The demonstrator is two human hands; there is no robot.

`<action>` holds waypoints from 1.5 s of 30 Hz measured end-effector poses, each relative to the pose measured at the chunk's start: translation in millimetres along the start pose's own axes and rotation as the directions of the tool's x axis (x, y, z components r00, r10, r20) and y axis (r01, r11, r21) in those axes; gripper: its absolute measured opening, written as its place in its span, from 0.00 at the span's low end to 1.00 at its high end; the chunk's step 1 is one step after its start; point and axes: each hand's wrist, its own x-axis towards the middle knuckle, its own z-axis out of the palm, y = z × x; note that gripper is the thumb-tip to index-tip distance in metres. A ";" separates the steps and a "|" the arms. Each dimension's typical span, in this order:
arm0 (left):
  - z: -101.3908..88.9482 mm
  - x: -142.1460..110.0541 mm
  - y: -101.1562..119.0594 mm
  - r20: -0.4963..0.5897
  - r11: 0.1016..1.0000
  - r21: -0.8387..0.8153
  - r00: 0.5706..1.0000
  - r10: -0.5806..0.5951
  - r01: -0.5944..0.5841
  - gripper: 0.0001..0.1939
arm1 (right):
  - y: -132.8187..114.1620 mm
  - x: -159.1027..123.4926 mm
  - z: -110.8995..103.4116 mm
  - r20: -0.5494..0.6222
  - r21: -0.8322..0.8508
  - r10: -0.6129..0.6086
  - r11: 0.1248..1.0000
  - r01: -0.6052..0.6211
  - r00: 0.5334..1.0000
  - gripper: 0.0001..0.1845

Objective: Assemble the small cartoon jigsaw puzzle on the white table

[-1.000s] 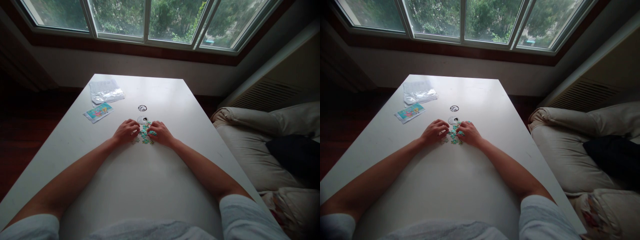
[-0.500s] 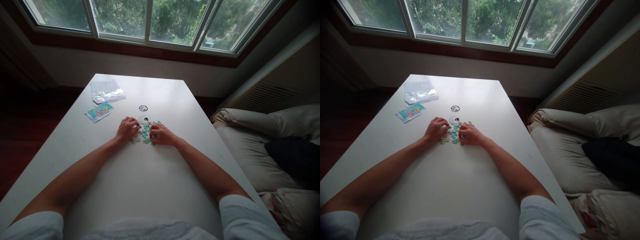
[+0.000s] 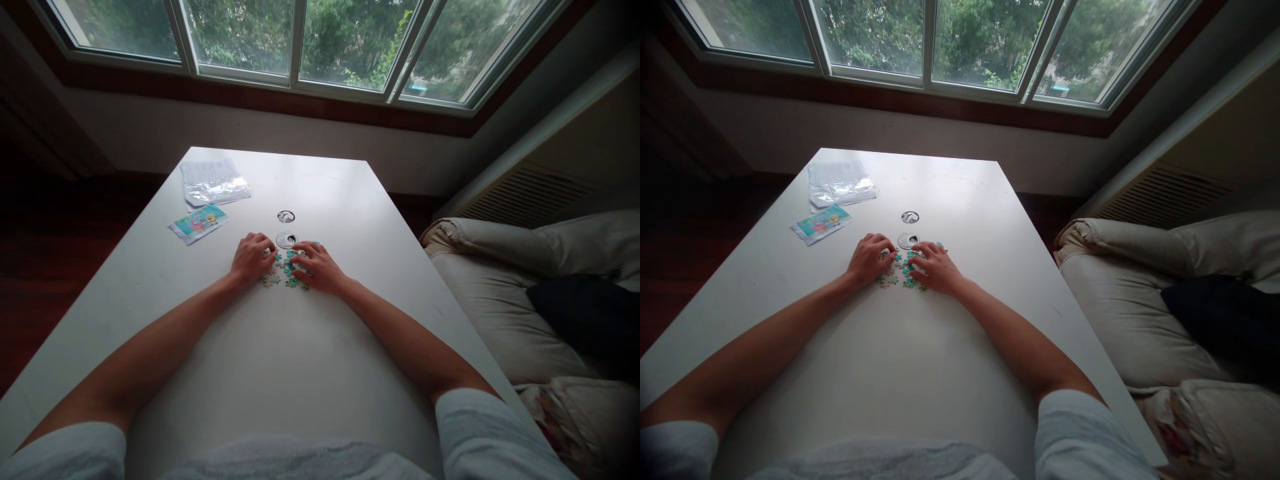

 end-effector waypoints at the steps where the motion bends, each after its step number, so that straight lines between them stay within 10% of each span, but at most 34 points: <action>1: -0.5 -0.2 0.6 0.003 1.000 -0.002 1.000 0.008 -0.008 0.06 | 0.2 -0.2 0.2 0.003 -0.004 0.002 1.000 -0.002 1.000 0.15; 20: -3.2 -3.5 0.9 0.147 0.978 -0.093 0.969 0.198 -0.186 0.09 | 5.7 -2.7 -0.8 -0.033 0.057 -0.033 0.998 0.034 0.999 0.12; 28: -1.0 -2.8 5.3 0.162 0.977 -0.085 0.964 0.209 -0.197 0.11 | 20.8 -3.1 4.7 -0.183 0.078 0.217 0.976 -0.206 0.959 0.13; 45: 2.5 -2.2 11.0 0.382 0.940 -0.081 0.860 0.337 -0.332 0.31 | 21.9 0.3 9.2 -0.151 0.051 0.227 0.974 -0.222 0.962 0.10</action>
